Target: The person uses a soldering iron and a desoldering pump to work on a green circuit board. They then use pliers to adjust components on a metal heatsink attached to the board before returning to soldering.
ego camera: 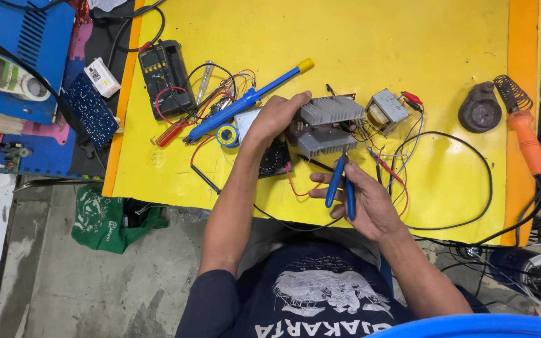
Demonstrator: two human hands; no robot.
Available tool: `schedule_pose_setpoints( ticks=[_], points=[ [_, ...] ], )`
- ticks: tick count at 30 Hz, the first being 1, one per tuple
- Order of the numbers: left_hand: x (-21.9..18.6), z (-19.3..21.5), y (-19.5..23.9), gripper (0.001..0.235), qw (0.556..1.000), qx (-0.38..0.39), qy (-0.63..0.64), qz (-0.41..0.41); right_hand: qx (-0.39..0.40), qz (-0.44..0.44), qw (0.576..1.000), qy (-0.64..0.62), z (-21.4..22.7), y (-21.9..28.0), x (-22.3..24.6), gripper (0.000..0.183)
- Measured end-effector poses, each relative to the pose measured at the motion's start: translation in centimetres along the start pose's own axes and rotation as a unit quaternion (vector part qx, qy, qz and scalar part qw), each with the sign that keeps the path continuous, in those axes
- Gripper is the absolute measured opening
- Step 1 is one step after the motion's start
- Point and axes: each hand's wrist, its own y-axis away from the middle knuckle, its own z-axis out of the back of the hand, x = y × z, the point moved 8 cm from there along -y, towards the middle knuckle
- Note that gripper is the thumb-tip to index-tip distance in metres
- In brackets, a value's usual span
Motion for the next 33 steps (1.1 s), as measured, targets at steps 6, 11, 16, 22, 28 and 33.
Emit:
schedule_pose_setpoints(
  ticks=[6,11,16,22,28,33],
  points=[
    [-3.7,0.5,4.4,0.077,1.000,-0.004,0.001,0.025,0.039,0.044,0.998,-0.015,0.2,0.1,0.7,0.056],
    [-3.6,0.4,4.7,0.081,0.999,0.004,0.000,0.035,0.069,0.044,0.994,-0.073,-2.2,0.6,1.1,0.062],
    [-2.8,0.3,4.0,0.084,1.000,-0.002,-0.001,0.022,0.089,0.056,0.994,-0.036,-1.2,0.5,2.8,0.076],
    [-2.6,0.3,4.4,0.083,1.000,-0.006,-0.002,0.023,-0.037,0.181,0.816,0.548,0.7,-0.3,8.2,0.055],
    [-2.0,0.1,3.6,0.084,1.000,-0.010,-0.014,0.023,0.041,0.374,0.400,0.836,-3.2,-2.4,7.6,0.057],
    [-2.0,0.3,3.8,0.081,1.000,-0.009,-0.011,0.020,0.111,0.279,0.432,0.851,-5.5,-3.4,8.0,0.045]
  ],
)
